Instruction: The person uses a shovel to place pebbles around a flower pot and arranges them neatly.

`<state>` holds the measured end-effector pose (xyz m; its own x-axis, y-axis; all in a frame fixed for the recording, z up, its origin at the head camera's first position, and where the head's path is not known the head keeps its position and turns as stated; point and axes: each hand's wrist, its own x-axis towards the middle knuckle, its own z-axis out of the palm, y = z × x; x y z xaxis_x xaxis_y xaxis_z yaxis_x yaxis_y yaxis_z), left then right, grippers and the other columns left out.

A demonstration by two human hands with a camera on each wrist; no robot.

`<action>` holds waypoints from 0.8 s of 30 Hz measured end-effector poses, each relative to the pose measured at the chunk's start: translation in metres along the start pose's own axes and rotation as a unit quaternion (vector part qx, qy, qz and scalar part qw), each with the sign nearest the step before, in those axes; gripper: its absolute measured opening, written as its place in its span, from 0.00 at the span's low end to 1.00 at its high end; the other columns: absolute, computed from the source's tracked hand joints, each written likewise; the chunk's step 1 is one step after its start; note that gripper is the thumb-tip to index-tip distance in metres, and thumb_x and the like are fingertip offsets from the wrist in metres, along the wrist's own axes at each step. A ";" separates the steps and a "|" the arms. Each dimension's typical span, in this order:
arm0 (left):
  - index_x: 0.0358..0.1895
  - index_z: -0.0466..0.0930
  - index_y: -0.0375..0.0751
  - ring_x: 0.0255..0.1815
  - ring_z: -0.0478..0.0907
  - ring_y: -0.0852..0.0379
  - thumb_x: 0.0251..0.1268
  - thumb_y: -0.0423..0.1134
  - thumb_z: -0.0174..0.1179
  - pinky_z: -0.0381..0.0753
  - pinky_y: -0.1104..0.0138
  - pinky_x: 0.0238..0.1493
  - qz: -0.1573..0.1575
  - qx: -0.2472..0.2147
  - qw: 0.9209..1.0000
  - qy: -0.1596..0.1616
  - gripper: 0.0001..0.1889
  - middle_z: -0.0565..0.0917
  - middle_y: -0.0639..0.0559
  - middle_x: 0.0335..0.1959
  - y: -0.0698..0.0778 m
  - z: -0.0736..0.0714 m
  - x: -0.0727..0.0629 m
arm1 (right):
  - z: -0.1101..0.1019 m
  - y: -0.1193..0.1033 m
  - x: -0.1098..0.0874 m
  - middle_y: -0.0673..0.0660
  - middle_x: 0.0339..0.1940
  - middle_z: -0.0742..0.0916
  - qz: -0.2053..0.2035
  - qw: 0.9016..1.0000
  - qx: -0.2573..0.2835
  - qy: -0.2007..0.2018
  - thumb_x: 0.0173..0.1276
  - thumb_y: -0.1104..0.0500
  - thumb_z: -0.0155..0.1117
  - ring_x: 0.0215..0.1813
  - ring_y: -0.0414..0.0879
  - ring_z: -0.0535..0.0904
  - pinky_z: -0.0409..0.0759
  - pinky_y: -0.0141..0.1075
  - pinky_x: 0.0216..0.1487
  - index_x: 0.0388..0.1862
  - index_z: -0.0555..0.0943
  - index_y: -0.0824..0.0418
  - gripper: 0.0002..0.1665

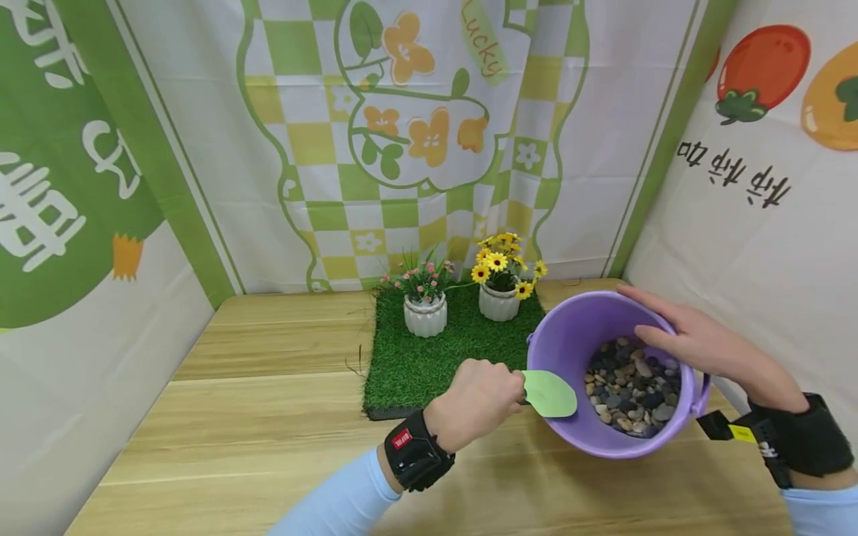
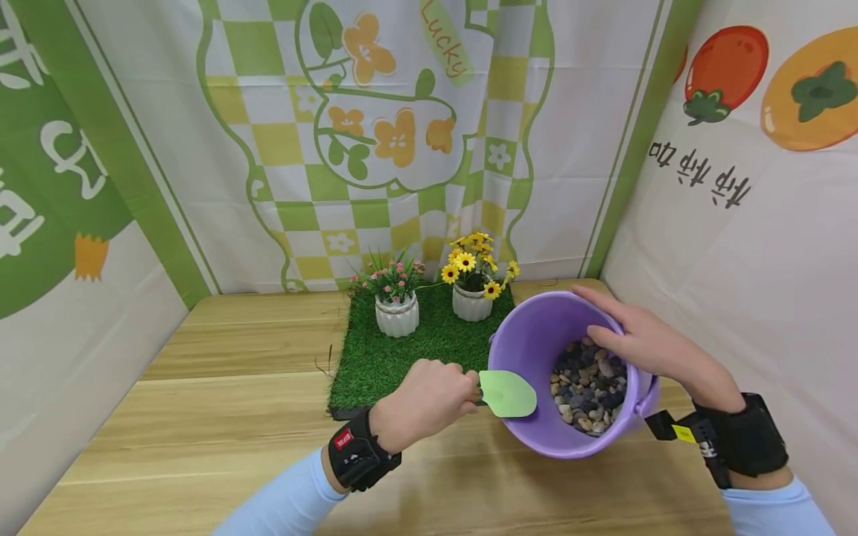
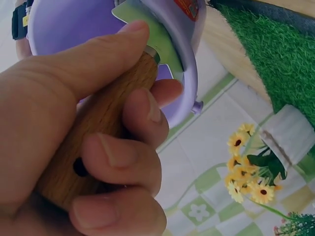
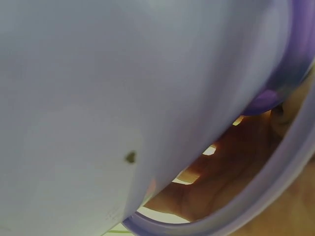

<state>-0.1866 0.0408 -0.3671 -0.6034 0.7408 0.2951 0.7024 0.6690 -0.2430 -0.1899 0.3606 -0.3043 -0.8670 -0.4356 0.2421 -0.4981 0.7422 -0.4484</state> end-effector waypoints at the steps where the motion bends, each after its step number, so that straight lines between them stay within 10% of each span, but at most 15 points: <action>1: 0.27 0.80 0.57 0.17 0.74 0.67 0.56 0.59 0.68 0.64 0.72 0.14 0.001 -0.001 1.000 -0.001 0.13 0.79 0.64 0.19 0.001 0.000 0.002 | 0.000 0.000 -0.001 0.66 0.70 0.74 0.002 1.000 0.000 0.001 0.74 0.60 0.56 0.60 0.16 0.62 0.64 0.16 0.55 0.79 0.57 0.50 0.37; 24: 0.14 0.68 0.57 0.12 0.66 0.67 0.60 0.41 0.65 0.62 0.70 0.10 0.020 0.067 0.997 0.014 0.20 0.58 0.63 0.12 0.028 0.004 0.027 | -0.001 -0.004 -0.001 0.68 0.72 0.71 -0.029 1.000 0.004 0.004 0.75 0.61 0.53 0.64 0.16 0.58 0.56 0.11 0.59 0.78 0.58 0.55 0.35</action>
<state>-0.1852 0.0802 -0.3698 -0.5632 0.7667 0.3082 0.6679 0.6420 -0.3765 -0.1870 0.3588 -0.3020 -0.8371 -0.4731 0.2746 -0.5469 0.7123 -0.4400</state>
